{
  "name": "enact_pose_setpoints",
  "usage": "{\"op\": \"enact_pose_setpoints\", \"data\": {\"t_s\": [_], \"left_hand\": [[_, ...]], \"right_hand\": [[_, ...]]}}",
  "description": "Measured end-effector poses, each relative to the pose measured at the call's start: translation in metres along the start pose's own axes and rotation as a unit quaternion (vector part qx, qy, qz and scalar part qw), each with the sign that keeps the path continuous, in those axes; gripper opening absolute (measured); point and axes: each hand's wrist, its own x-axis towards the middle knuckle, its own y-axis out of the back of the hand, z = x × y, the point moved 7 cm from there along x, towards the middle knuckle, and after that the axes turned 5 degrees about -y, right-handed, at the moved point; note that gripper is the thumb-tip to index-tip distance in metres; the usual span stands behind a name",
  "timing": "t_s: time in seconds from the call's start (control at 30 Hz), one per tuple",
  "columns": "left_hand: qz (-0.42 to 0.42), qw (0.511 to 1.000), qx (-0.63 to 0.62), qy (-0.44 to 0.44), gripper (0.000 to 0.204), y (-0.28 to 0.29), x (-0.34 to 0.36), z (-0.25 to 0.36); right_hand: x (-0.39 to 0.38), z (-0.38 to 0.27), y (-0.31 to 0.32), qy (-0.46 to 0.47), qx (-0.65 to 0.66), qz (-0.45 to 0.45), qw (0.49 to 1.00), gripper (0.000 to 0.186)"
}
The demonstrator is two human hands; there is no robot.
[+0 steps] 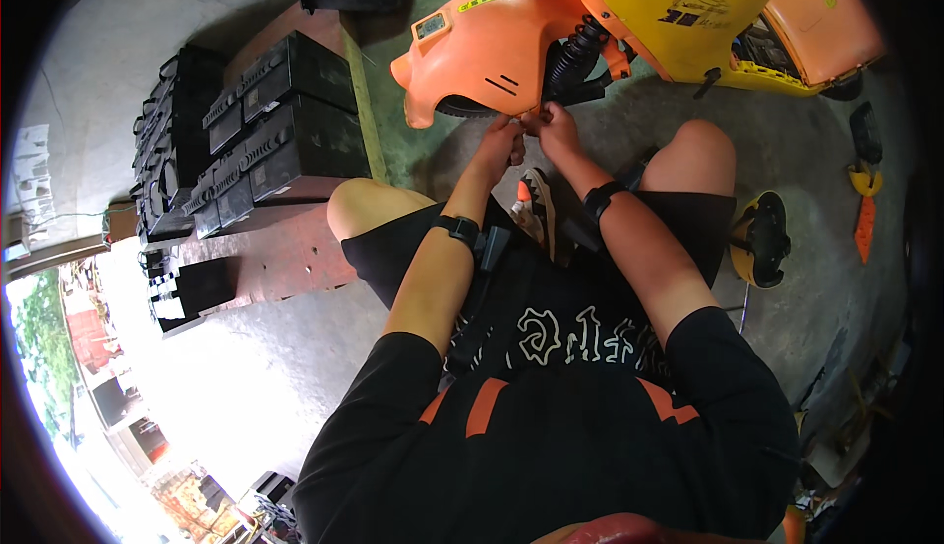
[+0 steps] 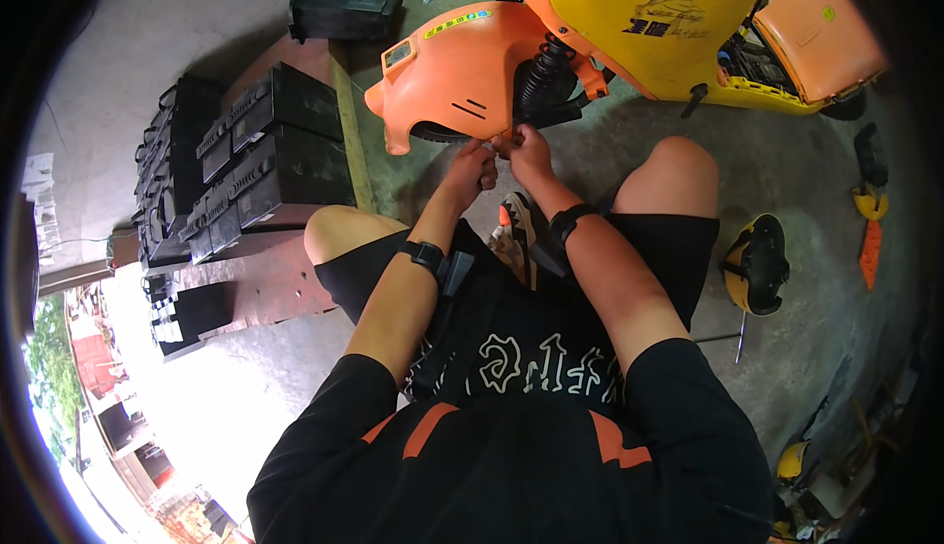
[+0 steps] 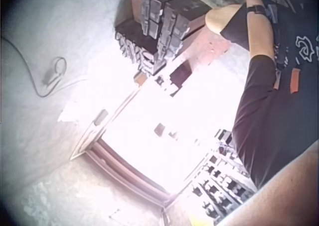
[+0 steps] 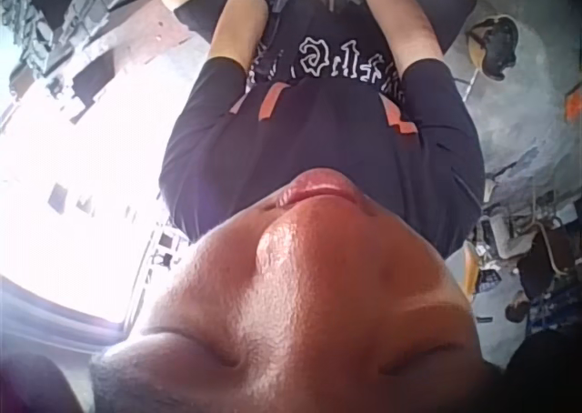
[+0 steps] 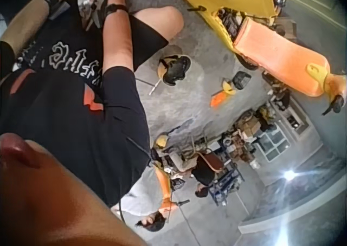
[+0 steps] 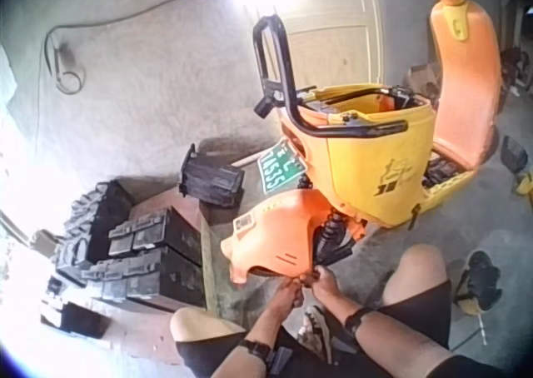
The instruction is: Repairing or inspecting an electric scooter by removing screws and checking internal battery components.
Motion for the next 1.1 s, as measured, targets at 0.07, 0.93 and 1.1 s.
{"op": "enact_pose_setpoints", "data": {"t_s": [0.07,0.93,1.1], "left_hand": [[-0.004,1.0,0.003,0.005,0.033,0.001,-0.001,-0.002],[0.025,0.998,0.053,-0.012,0.029,0.007,0.006,-0.002],[0.028,0.997,0.068,-0.011,0.028,0.01,0.005,0.0]], "right_hand": [[-0.001,-0.001,-0.001,0.001,0.012,-0.006,1.0,0.028],[-0.025,-0.02,-0.001,0.018,-0.314,0.112,0.943,0.036],[-0.029,-0.03,-0.005,0.036,-0.362,0.125,0.923,0.036]]}}
